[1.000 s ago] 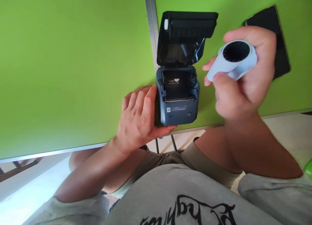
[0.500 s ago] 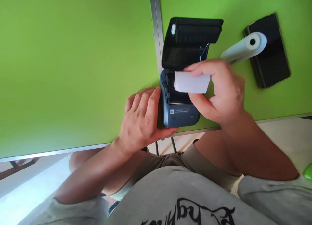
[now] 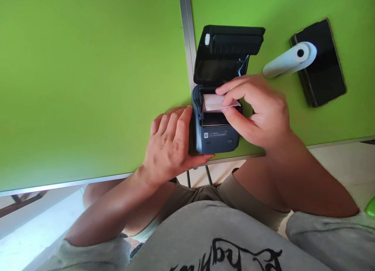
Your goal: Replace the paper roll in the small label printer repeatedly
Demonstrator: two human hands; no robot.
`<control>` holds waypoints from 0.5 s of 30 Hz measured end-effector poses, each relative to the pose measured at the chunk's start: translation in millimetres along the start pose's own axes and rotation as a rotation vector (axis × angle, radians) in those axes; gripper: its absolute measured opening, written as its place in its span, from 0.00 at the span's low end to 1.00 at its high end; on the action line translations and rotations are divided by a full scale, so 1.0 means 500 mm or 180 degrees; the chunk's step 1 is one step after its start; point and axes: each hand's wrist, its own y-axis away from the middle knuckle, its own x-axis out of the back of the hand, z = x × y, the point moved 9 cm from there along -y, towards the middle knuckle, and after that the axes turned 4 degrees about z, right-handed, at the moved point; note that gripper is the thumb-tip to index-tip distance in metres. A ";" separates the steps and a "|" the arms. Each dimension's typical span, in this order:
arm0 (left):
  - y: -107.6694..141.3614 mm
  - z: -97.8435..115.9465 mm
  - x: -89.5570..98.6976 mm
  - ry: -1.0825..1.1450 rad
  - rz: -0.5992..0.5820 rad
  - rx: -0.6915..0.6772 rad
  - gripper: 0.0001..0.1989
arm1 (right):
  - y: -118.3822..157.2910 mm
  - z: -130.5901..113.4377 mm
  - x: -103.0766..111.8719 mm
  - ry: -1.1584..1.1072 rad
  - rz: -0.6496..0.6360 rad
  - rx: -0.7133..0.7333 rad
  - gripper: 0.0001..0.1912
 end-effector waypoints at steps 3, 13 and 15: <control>0.000 0.001 0.002 0.0110 0.0033 0.0004 0.49 | -0.001 0.002 0.004 0.0015 0.0022 -0.0043 0.05; 0.007 0.011 0.003 -0.0020 -0.0005 -0.0280 0.32 | 0.014 -0.022 -0.008 -0.0417 -0.0407 0.0243 0.03; 0.008 0.010 0.002 0.0024 -0.0038 -0.0258 0.31 | 0.011 -0.020 0.001 -0.0557 -0.0332 0.0175 0.04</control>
